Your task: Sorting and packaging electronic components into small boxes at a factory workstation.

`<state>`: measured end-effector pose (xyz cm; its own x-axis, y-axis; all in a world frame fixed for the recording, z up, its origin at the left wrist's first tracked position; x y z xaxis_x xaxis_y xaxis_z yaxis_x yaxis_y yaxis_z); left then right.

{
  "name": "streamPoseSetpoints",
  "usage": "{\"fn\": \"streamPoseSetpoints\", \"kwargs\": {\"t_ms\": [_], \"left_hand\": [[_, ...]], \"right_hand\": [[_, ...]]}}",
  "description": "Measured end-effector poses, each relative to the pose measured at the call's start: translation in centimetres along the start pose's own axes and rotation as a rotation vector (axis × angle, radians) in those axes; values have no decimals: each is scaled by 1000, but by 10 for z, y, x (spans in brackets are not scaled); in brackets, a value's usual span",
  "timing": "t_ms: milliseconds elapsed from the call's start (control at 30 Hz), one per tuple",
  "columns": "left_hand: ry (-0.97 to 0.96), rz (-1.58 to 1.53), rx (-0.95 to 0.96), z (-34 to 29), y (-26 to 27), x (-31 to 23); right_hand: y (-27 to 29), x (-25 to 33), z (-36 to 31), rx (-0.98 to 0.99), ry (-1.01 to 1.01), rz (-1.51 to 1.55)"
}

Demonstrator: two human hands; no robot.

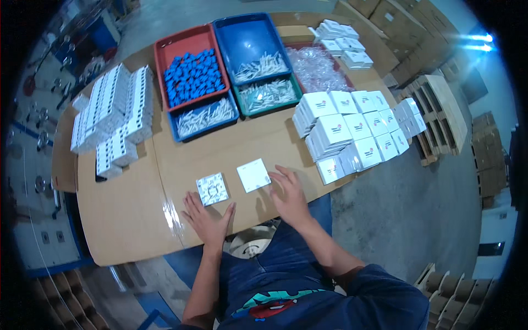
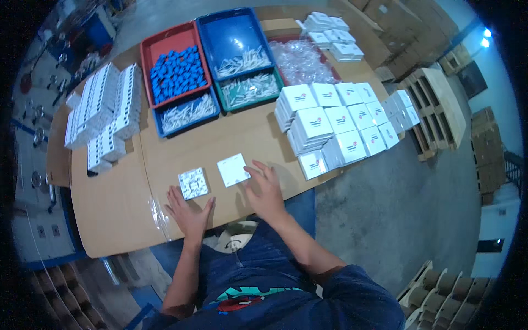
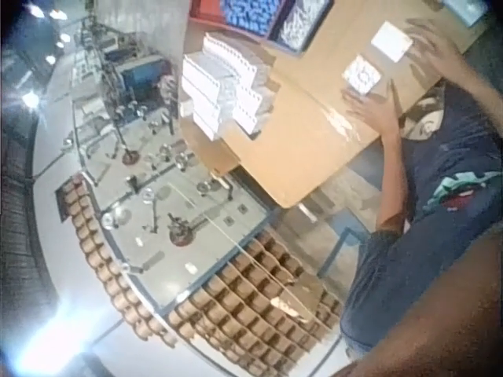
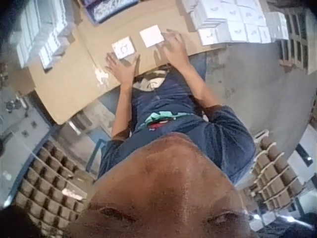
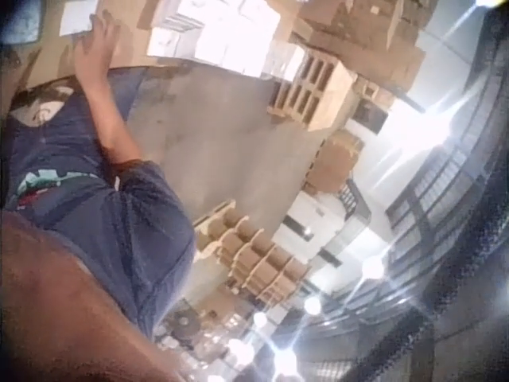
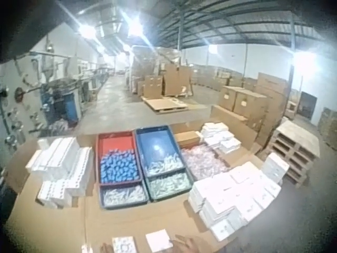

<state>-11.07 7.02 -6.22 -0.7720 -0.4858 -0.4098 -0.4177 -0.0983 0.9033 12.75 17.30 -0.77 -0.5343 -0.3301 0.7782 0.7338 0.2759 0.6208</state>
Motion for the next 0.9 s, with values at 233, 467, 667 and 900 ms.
{"fn": "streamPoseSetpoints", "kwargs": {"t_ms": [233, 467, 667, 900], "left_hand": [[1, 24, -36, 0, -2, -1], [7, 8, -13, 5, -1, -8], [1, 22, -23, 1, -2, -1], [-45, 14, -35, 1, 0, -7]], "right_hand": [[186, 19, 119, -134, 27, -112], [296, -145, 302, 36, -216, -501], [250, -231, 356, 372, -288, -729], [233, -261, 367, 401, -333, -883]]}}
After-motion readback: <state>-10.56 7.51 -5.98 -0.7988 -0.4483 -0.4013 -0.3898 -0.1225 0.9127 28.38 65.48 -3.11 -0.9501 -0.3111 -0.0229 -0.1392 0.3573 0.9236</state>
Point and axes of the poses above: each hand's wrist, its own z-axis towards the middle knuckle, its own y-axis out of the back of the hand, x = y × z, the point moved 5 cm from there along z, towards the middle knuckle, and after that the axes turned 11 degrees about x, right-handed, at the moved point
